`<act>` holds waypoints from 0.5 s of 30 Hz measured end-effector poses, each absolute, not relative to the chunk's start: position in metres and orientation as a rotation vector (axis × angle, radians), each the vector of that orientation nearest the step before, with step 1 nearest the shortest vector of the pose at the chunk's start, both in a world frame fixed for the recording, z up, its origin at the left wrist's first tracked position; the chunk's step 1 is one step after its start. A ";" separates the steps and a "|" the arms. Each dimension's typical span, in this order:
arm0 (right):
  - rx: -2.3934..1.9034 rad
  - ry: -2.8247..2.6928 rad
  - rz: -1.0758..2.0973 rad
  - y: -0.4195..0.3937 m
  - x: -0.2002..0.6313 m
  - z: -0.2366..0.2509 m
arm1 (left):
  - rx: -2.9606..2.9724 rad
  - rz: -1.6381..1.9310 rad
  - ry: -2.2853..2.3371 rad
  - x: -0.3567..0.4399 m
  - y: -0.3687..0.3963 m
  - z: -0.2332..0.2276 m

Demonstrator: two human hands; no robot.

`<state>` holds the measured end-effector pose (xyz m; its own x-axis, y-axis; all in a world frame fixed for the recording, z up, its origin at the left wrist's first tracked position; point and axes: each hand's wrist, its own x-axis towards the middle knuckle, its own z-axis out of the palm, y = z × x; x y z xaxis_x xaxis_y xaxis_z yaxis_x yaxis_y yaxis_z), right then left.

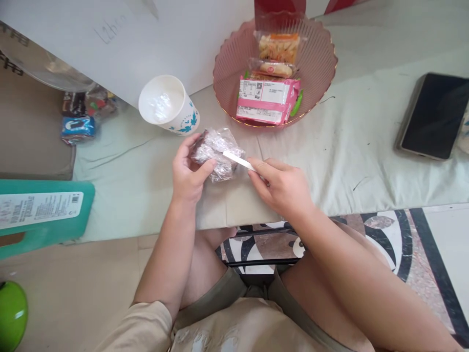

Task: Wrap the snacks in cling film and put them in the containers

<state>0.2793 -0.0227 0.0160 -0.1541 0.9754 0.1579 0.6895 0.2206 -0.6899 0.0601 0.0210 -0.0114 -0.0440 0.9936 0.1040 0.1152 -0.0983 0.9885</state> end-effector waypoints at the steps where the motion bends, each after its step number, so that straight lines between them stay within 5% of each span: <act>1: -1.531 -1.926 0.620 -0.023 0.280 0.016 | 1.333 1.288 1.294 0.058 0.021 -0.012; 15: -1.747 -1.909 0.469 -0.012 0.317 0.011 | 1.274 1.339 1.404 0.047 0.014 -0.022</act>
<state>0.3171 -0.0121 0.0109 -0.0456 0.9900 0.1338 0.8152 0.1143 -0.5677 0.0472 0.0144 -0.0222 -0.1749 0.9805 0.0899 0.1359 -0.0664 0.9885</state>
